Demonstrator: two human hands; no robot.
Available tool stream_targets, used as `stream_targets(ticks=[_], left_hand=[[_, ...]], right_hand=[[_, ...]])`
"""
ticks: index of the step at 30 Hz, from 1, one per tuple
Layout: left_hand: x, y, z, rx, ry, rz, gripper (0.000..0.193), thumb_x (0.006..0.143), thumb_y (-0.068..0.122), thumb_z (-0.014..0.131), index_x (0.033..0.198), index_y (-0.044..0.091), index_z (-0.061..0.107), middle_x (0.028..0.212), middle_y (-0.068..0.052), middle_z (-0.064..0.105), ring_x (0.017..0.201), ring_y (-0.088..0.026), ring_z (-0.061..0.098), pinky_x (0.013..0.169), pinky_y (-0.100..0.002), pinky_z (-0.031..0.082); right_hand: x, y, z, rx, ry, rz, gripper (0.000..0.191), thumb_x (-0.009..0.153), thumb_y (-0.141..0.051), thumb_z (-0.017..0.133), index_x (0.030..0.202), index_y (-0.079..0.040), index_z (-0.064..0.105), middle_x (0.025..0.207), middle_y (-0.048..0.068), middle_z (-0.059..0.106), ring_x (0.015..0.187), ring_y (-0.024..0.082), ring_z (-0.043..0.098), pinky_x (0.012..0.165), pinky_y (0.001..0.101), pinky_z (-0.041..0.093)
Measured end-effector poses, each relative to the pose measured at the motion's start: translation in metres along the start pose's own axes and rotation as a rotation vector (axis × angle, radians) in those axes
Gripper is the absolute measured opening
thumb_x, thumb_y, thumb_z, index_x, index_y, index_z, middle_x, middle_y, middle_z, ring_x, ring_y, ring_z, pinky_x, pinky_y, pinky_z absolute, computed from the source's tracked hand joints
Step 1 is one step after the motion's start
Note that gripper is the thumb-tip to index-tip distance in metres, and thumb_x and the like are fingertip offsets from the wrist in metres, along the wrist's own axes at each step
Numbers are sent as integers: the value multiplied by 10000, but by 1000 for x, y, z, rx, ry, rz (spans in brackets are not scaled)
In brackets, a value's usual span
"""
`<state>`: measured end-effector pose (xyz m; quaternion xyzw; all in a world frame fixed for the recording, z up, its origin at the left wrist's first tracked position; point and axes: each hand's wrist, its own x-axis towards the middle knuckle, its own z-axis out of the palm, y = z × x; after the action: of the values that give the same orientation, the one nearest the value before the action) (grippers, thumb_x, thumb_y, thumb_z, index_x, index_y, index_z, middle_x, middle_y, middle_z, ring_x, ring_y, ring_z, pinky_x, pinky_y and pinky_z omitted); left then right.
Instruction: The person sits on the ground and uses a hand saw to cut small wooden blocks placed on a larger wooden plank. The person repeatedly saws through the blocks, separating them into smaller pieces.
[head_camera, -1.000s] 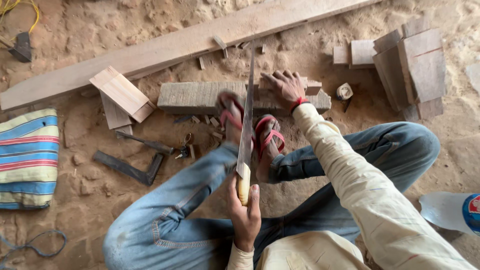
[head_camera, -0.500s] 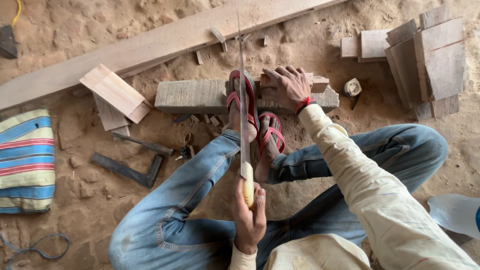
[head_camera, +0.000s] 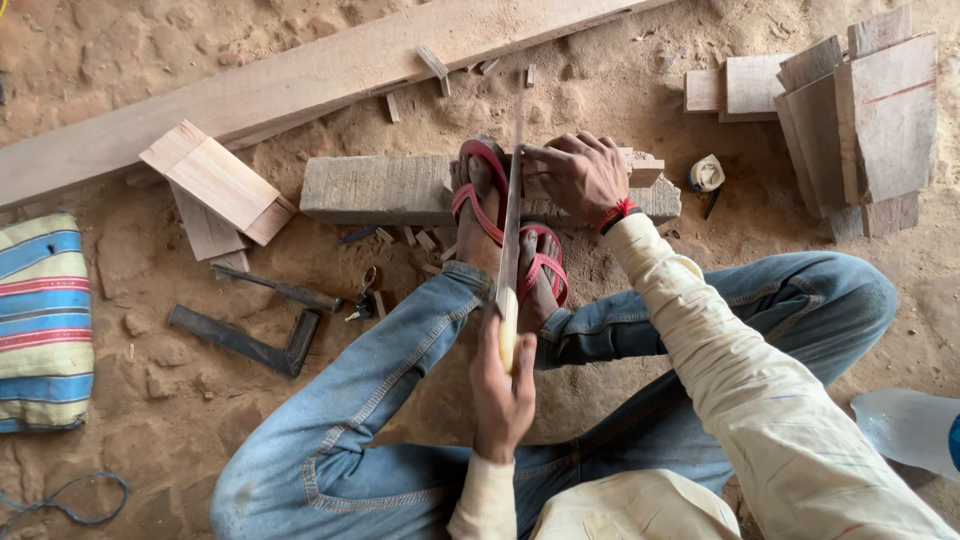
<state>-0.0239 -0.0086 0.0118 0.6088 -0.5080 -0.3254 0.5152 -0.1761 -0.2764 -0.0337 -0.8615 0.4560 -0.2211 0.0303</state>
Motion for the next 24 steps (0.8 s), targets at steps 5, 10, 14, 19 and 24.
stream_targets(ticks=[5,10,14,19,24], left_hand=[[60,-31,35,28,87,186,435,1067,154,616,1459,-7,519,1289,-264,707,1099,-323,760,882,-391,621],[109,-22,45,61,24,93,447,1020,176,634,1416,-8,540,1146,-230,732,1018,-295,775,852,-365,610],[40,14,6,53,71,311,409,1099,125,586,1454,-69,524,1396,-305,634,1287,-425,659,1066,-435,530],[-64,34,-31,191,65,-29,405,975,164,665,1305,-54,580,1155,-286,694,1024,-408,724,830,-413,573],[12,21,1,36,-3,108,330,1056,124,610,1350,-24,579,1155,-284,696,1051,-421,717,824,-401,580]], right_hand=[[-1,2,5,-6,41,-22,333,935,-318,727,1268,-323,745,1110,-33,723,991,205,642,842,394,463],[0,4,3,35,53,-40,374,921,-339,744,1294,-319,744,1088,-21,722,985,211,646,856,393,488],[-1,5,3,24,76,-49,334,915,-318,756,1248,-312,767,1081,-32,730,1011,222,658,836,417,487],[-7,7,7,21,91,-67,286,935,-302,756,1220,-310,776,1089,-21,725,1006,223,655,847,411,492],[-8,8,7,44,91,-63,336,913,-298,745,1248,-302,772,1103,-22,735,999,225,658,834,416,491]])
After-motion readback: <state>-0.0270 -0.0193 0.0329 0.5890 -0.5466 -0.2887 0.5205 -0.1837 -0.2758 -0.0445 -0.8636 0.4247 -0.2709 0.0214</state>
